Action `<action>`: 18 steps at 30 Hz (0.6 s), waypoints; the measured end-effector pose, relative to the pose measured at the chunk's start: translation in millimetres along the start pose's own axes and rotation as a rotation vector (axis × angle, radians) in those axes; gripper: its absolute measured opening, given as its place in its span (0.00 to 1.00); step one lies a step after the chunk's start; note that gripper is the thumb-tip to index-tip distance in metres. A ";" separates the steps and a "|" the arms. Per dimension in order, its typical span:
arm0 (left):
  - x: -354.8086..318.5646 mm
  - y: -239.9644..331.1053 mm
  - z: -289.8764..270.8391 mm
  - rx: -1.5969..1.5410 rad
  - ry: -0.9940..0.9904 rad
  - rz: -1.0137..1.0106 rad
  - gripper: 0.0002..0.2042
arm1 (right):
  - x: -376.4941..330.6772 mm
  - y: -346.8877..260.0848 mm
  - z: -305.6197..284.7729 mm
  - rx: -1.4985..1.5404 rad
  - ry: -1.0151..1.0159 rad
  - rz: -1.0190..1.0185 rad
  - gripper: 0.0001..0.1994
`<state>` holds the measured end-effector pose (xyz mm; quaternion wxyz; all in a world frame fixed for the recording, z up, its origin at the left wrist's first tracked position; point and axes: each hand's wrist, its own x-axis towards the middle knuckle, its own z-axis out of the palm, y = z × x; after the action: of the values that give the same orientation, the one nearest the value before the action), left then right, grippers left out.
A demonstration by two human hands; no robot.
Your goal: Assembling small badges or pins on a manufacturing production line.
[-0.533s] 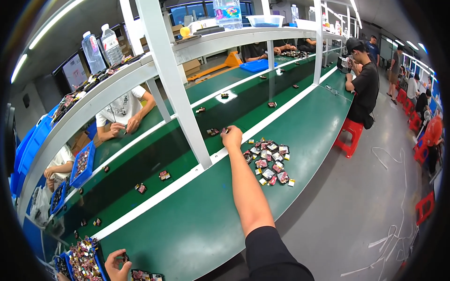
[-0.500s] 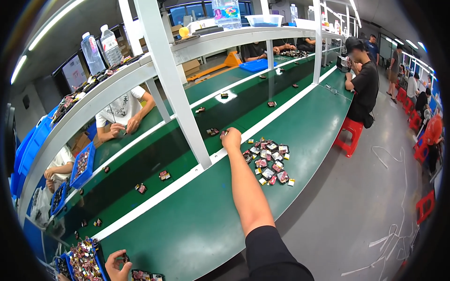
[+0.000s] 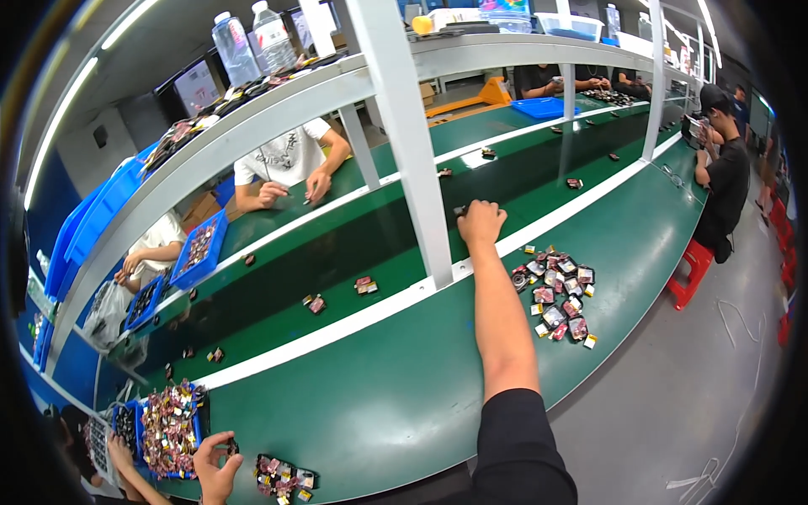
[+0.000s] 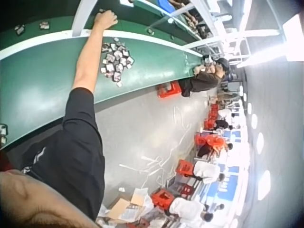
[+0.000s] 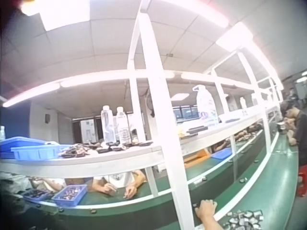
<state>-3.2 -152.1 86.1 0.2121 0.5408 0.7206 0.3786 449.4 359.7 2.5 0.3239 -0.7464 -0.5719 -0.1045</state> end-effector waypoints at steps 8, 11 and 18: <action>62.1 -16.8 27.1 -0.041 -0.005 0.171 0.18 | -80.8 -10.7 -61.6 0.495 0.241 0.203 0.26; 92.5 -19.7 40.4 0.104 -0.096 0.341 0.18 | -133.4 -22.4 -89.7 0.601 0.280 0.185 0.21; 123.4 -27.3 59.3 0.114 -0.301 0.559 0.20 | -283.7 -112.6 -147.8 0.670 -0.445 -0.564 0.24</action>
<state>-17.7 -20.8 40.8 0.1733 0.7786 0.5250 0.2969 285.5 62.9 7.8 0.3753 -0.4215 -0.8091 0.1637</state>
